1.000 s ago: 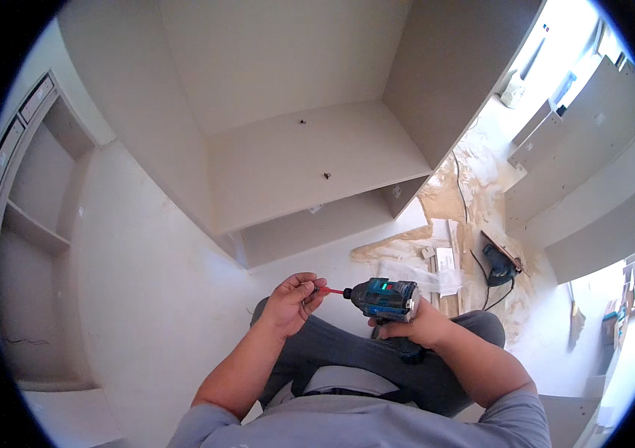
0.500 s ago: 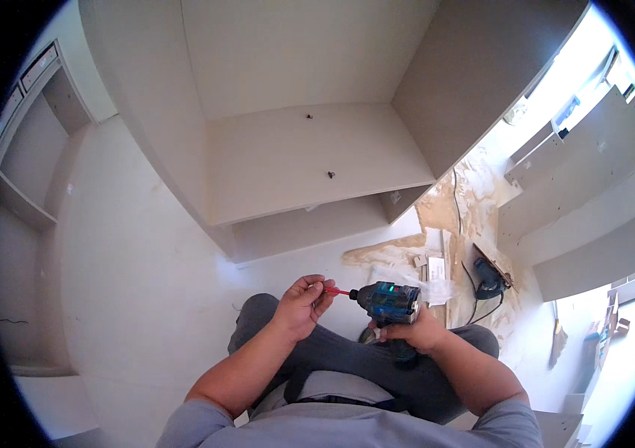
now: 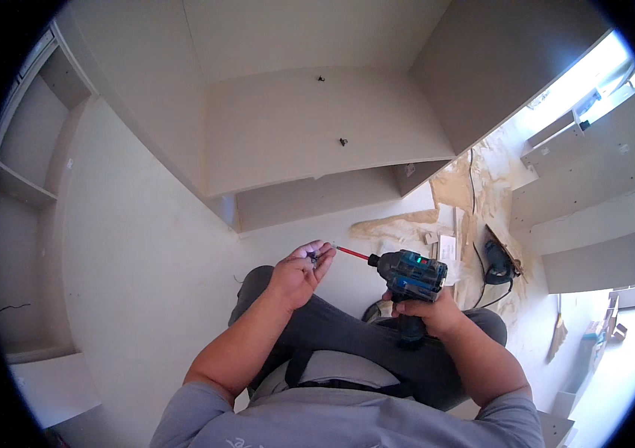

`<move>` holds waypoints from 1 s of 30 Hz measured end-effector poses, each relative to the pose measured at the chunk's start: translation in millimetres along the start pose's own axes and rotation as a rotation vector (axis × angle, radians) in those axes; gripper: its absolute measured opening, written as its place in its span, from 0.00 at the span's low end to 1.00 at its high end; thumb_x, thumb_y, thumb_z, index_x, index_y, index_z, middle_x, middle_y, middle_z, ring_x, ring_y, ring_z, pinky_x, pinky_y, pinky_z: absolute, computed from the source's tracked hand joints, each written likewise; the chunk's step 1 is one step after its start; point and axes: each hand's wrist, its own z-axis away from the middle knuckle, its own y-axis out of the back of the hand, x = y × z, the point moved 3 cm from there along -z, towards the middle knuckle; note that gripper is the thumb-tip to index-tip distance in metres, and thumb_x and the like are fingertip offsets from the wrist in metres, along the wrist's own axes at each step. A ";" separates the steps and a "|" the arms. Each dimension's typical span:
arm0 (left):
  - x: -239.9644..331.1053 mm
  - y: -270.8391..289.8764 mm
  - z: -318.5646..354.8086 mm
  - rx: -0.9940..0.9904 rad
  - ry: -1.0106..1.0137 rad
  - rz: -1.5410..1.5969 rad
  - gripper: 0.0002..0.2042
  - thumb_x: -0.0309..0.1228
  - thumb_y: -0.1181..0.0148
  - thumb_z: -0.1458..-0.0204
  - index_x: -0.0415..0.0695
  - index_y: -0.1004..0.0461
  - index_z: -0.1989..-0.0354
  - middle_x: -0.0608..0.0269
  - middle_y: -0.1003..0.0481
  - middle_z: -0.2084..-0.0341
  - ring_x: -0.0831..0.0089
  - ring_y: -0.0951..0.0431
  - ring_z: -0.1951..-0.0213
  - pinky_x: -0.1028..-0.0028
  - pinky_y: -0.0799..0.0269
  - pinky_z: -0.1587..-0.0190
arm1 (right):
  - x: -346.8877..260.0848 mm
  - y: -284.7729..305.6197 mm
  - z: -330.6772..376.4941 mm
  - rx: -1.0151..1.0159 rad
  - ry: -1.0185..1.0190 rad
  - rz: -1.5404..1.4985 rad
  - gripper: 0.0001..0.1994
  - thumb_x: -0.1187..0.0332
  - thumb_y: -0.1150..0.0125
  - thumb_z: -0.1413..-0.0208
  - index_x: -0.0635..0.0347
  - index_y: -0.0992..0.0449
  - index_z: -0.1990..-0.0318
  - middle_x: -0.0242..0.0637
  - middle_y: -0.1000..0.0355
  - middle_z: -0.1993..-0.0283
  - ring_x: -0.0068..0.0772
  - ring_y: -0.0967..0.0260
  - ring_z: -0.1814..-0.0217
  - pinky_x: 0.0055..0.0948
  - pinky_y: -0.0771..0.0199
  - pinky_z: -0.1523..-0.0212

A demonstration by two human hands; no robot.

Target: The person uses a power drill to drive screws into the interior panels of a wooden cabinet and then handles small metal components from a workbench.

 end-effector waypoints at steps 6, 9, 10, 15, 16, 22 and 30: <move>2.7 -6.3 9.1 -0.012 -0.015 -0.144 0.15 0.23 0.55 0.33 0.35 0.32 0.40 0.47 0.28 0.42 0.58 0.25 0.41 0.63 0.28 0.35 | -1.7 0.0 -0.5 -0.039 0.012 0.098 0.25 0.84 0.33 0.50 0.62 0.26 0.42 0.43 0.21 0.50 0.35 0.22 0.49 0.37 0.20 0.48; 3.1 -5.7 12.3 -0.084 0.003 -0.183 0.16 0.27 0.54 0.32 0.37 0.30 0.39 0.49 0.26 0.45 0.61 0.23 0.44 0.64 0.26 0.37 | -2.1 -0.7 0.0 -0.044 0.001 0.130 0.25 0.84 0.33 0.50 0.62 0.27 0.42 0.43 0.20 0.51 0.35 0.22 0.49 0.37 0.20 0.48; 3.3 -6.2 13.4 -0.106 0.016 -0.185 0.16 0.27 0.54 0.32 0.37 0.30 0.39 0.50 0.25 0.46 0.61 0.23 0.45 0.64 0.25 0.38 | -2.8 -1.3 -0.4 -0.046 0.000 0.139 0.25 0.84 0.32 0.50 0.63 0.27 0.42 0.43 0.20 0.51 0.36 0.22 0.49 0.37 0.20 0.49; 6.6 -8.3 17.3 -0.188 0.069 -0.229 0.17 0.28 0.56 0.31 0.37 0.29 0.39 0.49 0.23 0.50 0.60 0.20 0.49 0.64 0.22 0.42 | -5.0 -4.4 -2.7 -0.080 0.021 0.192 0.26 0.86 0.32 0.51 0.63 0.28 0.42 0.43 0.20 0.52 0.35 0.22 0.49 0.36 0.18 0.51; 6.9 -8.8 17.3 -0.204 0.077 -0.237 0.17 0.28 0.56 0.31 0.37 0.29 0.39 0.48 0.23 0.49 0.59 0.20 0.49 0.64 0.21 0.43 | -2.1 -2.9 -4.0 -0.088 0.024 0.183 0.26 0.86 0.32 0.51 0.63 0.28 0.43 0.43 0.20 0.52 0.35 0.22 0.50 0.36 0.18 0.52; 3.6 -23.2 22.8 -0.278 0.192 -0.158 0.16 0.27 0.59 0.31 0.33 0.29 0.41 0.44 0.24 0.48 0.57 0.19 0.48 0.63 0.21 0.42 | -1.3 -2.5 -5.8 -0.100 0.009 0.191 0.26 0.86 0.32 0.51 0.63 0.28 0.43 0.43 0.20 0.53 0.34 0.21 0.51 0.34 0.18 0.55; -2.2 -24.0 22.0 -0.216 0.203 -0.072 0.17 0.34 0.57 0.30 0.36 0.31 0.42 0.42 0.25 0.46 0.56 0.19 0.47 0.63 0.19 0.44 | -2.9 -5.3 -5.5 -0.070 0.015 0.192 0.26 0.85 0.33 0.52 0.63 0.27 0.43 0.40 0.20 0.55 0.29 0.23 0.57 0.31 0.21 0.55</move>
